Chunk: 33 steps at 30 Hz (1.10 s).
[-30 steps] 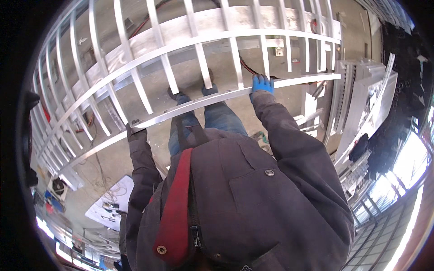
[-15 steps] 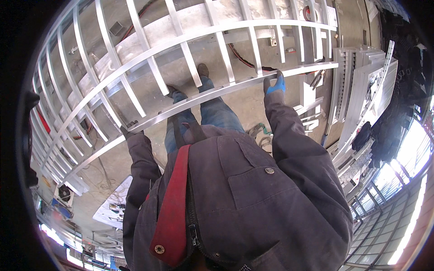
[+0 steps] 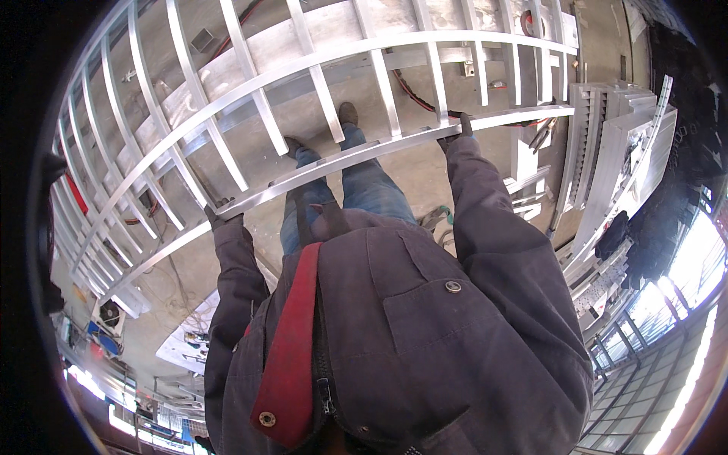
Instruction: The person assembles a metal frame by placing long aluminum bars into a grid structure on the floor. They align and adjust the bars by hand, then lift and reposition the frame to continue assembly.
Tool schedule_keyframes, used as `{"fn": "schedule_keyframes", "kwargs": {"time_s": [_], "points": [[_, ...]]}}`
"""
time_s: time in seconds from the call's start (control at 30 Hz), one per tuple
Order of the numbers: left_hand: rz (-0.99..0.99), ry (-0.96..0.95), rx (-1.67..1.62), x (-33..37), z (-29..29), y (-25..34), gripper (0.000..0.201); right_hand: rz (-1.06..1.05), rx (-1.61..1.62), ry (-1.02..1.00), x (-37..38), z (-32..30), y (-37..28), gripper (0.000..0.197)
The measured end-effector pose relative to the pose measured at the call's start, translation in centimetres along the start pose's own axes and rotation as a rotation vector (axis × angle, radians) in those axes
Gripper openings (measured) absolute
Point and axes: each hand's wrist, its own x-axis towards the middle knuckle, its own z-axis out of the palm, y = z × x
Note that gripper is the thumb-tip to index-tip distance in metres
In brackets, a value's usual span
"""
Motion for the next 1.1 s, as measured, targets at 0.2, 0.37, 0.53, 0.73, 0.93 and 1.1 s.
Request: {"fn": "schedule_keyframes", "kwargs": {"time_s": [0.2,0.37,0.53,0.73,0.93,1.1], "points": [[-0.046,-0.024,0.061,0.4,-0.5,0.6,0.041,0.111,0.194,-0.021,2.0,-1.1,1.8,0.073],[-0.106,-0.215,-0.109,-1.2,-1.5,1.2,0.029,0.248,0.089,-0.217,4.2,-3.5,0.5,0.076],[-0.106,-0.131,-0.229,-2.7,-1.4,0.6,0.031,0.124,-0.003,-0.116,5.9,-3.9,0.5,0.078],[-0.106,-0.195,-0.207,-3.2,-2.5,0.8,0.040,0.235,-0.386,0.032,6.3,-4.5,-0.7,0.069],[-0.107,-0.261,-0.150,-2.5,-4.1,0.2,0.050,0.053,-0.876,0.122,4.5,-3.5,-2.7,0.069],[-0.157,-0.250,-0.108,-2.4,-4.8,-0.1,0.053,-0.309,-2.232,0.053,-6.0,3.0,-4.2,0.071]]}}
